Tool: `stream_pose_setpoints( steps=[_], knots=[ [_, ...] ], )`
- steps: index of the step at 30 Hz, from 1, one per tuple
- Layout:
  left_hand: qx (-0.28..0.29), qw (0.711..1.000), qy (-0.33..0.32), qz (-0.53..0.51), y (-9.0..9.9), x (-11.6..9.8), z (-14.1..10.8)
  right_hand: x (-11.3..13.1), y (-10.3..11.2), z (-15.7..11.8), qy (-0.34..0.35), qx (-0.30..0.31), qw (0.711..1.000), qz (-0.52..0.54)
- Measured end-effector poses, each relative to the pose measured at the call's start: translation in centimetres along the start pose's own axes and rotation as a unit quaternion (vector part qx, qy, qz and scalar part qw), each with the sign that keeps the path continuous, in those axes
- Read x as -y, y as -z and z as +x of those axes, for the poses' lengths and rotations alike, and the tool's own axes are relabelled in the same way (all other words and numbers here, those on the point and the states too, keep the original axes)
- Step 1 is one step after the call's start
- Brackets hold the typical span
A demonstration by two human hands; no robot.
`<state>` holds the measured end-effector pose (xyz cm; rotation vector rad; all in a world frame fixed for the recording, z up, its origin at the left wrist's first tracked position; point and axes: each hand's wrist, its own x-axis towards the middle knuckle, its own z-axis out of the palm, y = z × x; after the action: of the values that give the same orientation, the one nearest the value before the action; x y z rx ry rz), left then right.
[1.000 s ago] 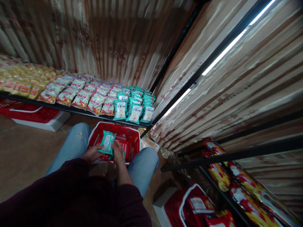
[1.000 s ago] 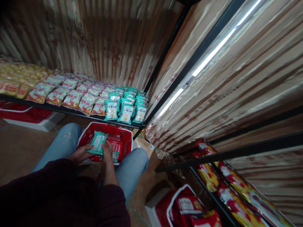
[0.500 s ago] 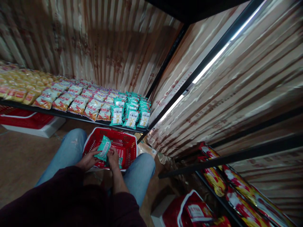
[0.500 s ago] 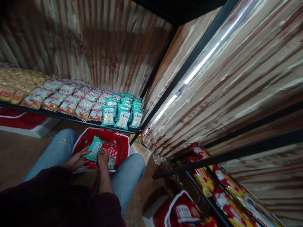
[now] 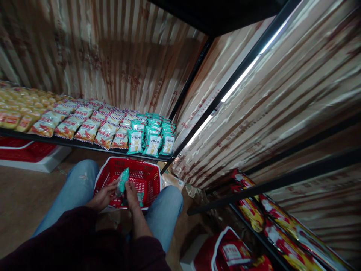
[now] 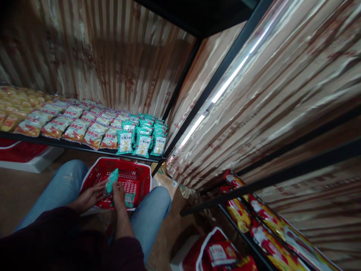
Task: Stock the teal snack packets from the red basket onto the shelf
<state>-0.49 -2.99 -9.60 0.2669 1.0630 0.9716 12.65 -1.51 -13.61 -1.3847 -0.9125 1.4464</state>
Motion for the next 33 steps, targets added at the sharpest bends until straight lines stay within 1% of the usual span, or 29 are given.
stream_pose_setpoints(
  steps=[3,6,8,11,14,17,19,22,25,28,30,33],
  knots=[
    [0.015,1.0,0.002,0.025,0.1,0.1,0.3,0.6,-0.2,-0.6,-0.017,0.016,0.999,0.034],
    [0.023,0.999,0.014,0.017,-0.1,-0.3,-0.1,1.2,-0.3,-0.8,-0.017,0.023,0.998,0.058],
    [0.023,0.999,0.028,0.005,-0.4,-0.7,-0.4,1.5,-0.3,-0.7,-0.026,0.009,0.998,0.056],
    [0.01,0.999,0.034,-0.013,-0.5,-1.0,-0.6,1.9,0.2,-0.4,-0.042,-0.036,0.998,0.042],
    [-0.023,0.999,0.025,-0.021,-0.5,-0.8,-0.2,2.4,0.8,0.0,-0.056,-0.074,0.995,0.035],
    [-0.038,0.999,0.004,0.004,-0.6,-0.4,0.4,3.0,1.3,0.2,-0.063,-0.081,0.994,0.049],
    [-0.03,0.999,-0.015,0.035,-1.0,-0.2,0.8,3.6,1.5,0.2,-0.061,-0.079,0.992,0.071],
    [0.002,0.997,-0.025,0.071,-1.7,-0.1,1.3,4.9,1.8,0.0,-0.056,-0.052,0.99,0.116],
    [0.03,0.995,-0.034,0.086,-2.7,-0.2,1.3,6.2,2.4,-0.4,-0.053,-0.032,0.992,0.11],
    [0.037,0.992,-0.051,0.106,-4.0,-0.5,1.1,7.0,3.4,-0.7,-0.027,-0.024,0.996,0.081],
    [0.043,0.991,-0.066,0.108,-5.1,-0.6,1.0,7.2,4.0,-0.6,0.012,-0.025,0.998,0.059],
    [0.049,0.99,-0.102,0.083,-6.8,-0.8,1.0,7.3,5.0,-0.4,0.081,-0.04,0.996,0.019]
  ],
)
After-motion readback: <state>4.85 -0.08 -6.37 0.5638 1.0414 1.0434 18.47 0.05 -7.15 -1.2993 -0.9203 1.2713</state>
